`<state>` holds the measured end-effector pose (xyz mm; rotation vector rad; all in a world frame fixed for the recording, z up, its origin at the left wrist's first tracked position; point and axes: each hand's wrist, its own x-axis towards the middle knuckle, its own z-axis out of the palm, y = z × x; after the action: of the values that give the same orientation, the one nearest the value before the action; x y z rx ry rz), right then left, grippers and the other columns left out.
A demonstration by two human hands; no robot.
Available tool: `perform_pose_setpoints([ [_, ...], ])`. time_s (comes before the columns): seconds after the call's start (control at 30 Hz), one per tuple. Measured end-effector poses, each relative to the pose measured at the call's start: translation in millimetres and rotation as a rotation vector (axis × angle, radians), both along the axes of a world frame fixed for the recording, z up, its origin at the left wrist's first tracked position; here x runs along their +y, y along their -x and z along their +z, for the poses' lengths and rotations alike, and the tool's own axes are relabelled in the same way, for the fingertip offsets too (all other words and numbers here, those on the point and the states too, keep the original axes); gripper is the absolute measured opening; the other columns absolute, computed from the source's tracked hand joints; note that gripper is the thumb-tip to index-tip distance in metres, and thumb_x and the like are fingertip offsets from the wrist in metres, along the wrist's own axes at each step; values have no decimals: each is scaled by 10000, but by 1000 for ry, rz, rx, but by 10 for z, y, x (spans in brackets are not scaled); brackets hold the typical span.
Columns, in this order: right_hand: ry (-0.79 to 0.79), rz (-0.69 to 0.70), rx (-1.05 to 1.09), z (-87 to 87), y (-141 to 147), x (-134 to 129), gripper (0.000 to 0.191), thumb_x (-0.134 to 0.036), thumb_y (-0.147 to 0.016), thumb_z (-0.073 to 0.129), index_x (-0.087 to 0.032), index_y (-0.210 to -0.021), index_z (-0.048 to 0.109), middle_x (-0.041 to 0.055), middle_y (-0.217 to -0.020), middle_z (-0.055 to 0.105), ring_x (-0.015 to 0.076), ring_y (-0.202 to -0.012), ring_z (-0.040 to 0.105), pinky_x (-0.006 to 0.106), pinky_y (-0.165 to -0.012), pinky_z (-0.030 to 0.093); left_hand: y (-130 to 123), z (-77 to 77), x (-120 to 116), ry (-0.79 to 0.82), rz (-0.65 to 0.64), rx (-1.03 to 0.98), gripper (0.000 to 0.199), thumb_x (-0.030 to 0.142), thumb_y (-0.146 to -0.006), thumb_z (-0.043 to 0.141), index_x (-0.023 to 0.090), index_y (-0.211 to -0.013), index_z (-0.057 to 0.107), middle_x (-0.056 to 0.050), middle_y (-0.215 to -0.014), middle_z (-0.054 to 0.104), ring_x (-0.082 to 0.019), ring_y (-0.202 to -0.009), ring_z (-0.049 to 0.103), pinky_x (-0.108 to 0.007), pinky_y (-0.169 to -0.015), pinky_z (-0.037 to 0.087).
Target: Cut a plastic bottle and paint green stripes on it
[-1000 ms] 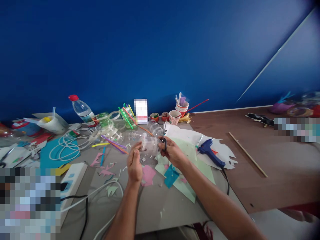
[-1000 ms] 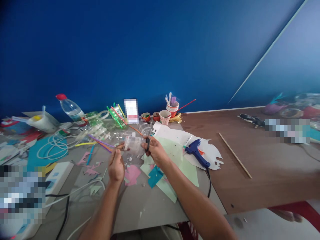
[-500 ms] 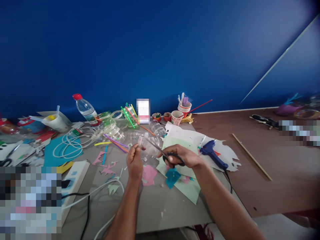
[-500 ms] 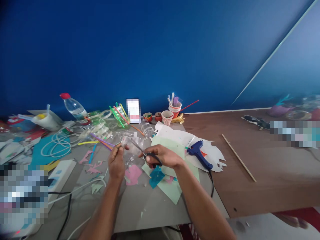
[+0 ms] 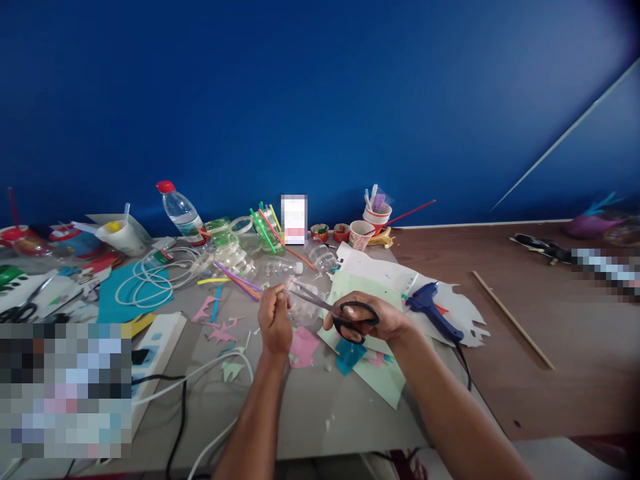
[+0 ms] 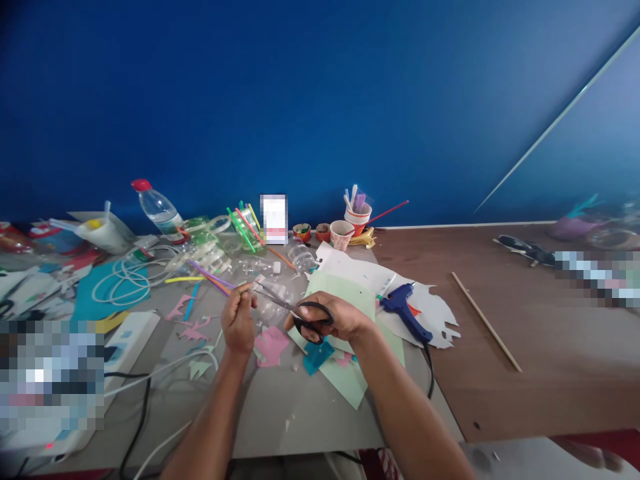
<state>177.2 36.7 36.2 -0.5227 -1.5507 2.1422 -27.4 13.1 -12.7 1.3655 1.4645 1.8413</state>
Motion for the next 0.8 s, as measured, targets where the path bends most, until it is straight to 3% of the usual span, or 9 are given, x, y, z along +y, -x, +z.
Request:
perform_pose_setpoints([
  [0.37,206,-23,-18,11,15,-27,521,-526,-717,668,-18,-823,708,7,-456,527,69,-394,413,190,-383,261,23,28,32,21,75,-123,196,314,-830,494,190,-740,616,11,-647,510,-122,-600,431,-245,-582,353],
  [0.8,242,-71,-25,76,72,-86,505,-511,-692,678,-19,-800,708,5,-442,517,67,-391,409,194,-385,237,16,38,11,-1,67,-175,239,399,-814,532,190,-713,589,4,-655,502,-137,-638,479,-262,-628,412],
])
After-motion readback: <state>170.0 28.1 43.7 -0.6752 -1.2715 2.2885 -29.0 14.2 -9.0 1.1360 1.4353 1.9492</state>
